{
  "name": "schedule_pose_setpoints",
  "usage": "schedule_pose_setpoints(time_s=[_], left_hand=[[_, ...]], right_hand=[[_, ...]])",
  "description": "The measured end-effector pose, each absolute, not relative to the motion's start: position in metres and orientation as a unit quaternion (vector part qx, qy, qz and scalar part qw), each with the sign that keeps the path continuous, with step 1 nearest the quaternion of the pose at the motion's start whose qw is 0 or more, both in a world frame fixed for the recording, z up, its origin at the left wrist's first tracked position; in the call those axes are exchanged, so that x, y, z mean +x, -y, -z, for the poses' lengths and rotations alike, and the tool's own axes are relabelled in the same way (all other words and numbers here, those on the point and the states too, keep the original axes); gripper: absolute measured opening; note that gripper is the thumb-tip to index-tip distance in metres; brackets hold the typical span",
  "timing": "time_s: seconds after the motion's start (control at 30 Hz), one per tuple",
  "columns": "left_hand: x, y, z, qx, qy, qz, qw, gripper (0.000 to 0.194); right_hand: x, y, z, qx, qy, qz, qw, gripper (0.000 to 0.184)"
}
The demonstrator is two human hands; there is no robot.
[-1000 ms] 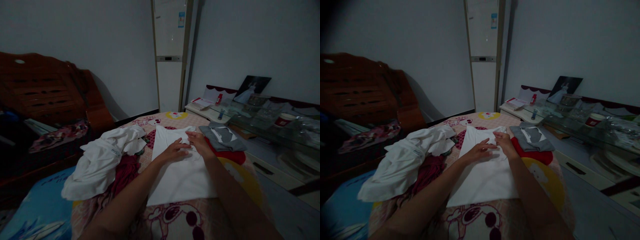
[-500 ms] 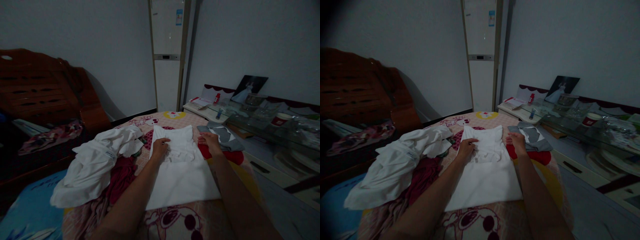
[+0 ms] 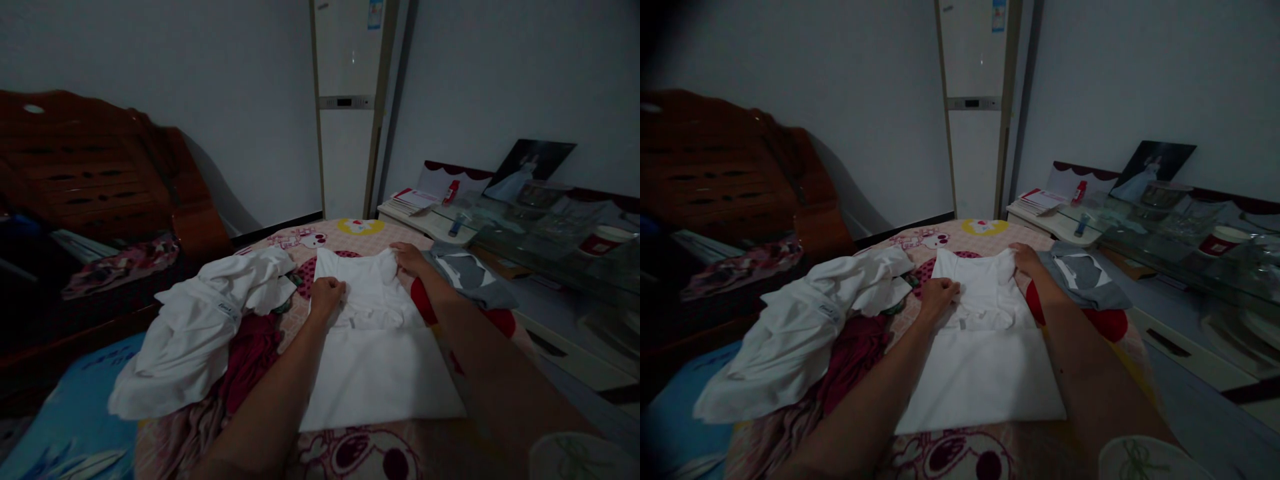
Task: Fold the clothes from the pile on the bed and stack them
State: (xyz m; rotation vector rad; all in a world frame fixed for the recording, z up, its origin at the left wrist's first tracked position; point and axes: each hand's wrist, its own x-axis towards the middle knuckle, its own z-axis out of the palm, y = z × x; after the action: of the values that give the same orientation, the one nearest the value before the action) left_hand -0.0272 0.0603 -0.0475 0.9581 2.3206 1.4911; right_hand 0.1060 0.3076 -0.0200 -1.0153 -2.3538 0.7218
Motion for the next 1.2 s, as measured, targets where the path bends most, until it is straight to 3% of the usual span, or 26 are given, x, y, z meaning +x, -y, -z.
schedule_pose_setpoints(time_s=[0.3,0.67,0.93,1.2], left_hand=[[-0.024,-0.057,0.044,0.336,-0.821,-0.453,0.088,0.027],[-0.021,-0.061,0.044,0.333,-0.749,-0.569,0.069,0.03],[-0.022,-0.062,0.047,0.329,-0.738,-0.586,0.062,0.026],[-0.026,-0.064,0.051,0.325,-0.789,-0.518,0.06,0.022]], right_hand=[[0.072,-0.319,0.019,-0.384,0.894,-0.184,0.139,0.042],[0.071,-0.321,-0.006,-0.403,0.866,-0.133,0.265,0.025],[0.059,-0.319,-0.004,-0.442,0.866,-0.042,0.228,0.029],[0.051,-0.329,0.025,-0.467,0.86,-0.082,0.19,0.035]])
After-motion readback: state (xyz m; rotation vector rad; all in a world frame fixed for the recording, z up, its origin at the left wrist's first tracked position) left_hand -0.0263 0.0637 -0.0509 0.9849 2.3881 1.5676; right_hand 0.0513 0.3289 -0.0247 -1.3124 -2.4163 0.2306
